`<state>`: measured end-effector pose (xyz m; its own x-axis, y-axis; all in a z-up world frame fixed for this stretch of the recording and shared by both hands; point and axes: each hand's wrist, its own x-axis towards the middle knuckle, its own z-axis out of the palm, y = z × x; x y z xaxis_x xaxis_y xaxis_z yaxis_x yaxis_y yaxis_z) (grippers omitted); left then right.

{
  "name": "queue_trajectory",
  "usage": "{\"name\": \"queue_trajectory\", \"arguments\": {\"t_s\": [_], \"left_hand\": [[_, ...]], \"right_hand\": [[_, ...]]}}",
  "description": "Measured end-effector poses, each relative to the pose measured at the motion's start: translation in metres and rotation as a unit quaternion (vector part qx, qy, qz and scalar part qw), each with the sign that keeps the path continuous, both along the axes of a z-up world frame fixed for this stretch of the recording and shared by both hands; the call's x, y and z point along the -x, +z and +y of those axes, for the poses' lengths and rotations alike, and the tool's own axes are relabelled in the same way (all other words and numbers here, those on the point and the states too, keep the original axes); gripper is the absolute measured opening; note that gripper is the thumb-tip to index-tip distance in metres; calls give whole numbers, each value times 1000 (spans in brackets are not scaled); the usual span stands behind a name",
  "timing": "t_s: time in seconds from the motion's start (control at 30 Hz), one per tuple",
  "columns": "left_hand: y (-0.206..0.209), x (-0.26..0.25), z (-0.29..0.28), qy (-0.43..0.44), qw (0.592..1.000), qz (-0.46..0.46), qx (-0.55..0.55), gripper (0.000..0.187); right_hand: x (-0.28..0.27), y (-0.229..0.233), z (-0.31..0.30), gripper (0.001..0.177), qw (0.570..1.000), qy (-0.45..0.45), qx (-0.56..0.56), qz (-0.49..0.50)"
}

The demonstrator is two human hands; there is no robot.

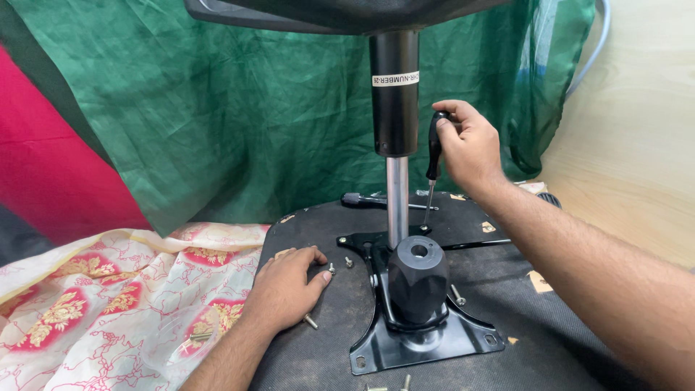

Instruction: The person uses a screwdriver to remove screws from the underside of an office chair seat, detaching the seat from the gas lift and base assembly. The seat is lifted away, leaving the base and lift components separated.

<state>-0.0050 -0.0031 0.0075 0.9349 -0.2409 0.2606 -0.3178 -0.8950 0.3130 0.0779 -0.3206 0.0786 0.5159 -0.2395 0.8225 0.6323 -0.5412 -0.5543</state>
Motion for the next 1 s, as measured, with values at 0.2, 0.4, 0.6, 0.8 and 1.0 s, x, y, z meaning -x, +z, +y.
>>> {"name": "queue_trajectory", "arguments": {"t_s": [0.2,0.4,0.6,0.8,1.0], "left_hand": [[-1,0,0,-5,1000,-6,4,37],[-3,-2,0,-9,1000,-15,5,36],[-4,-4,1,2,1000,-2,-2,37],[-5,-5,0,-7,1000,-22,4,36],[-4,-5,0,8,1000,6,-2,37]], "right_hand": [[-3,-1,-5,27,988,-101,69,-92],[-2,-3,-4,39,999,-1,-5,-38],[2,-6,-6,27,996,-30,38,-70],[6,-2,-10,29,989,-92,70,-93],[7,-1,-10,38,998,-33,28,-48]]}}
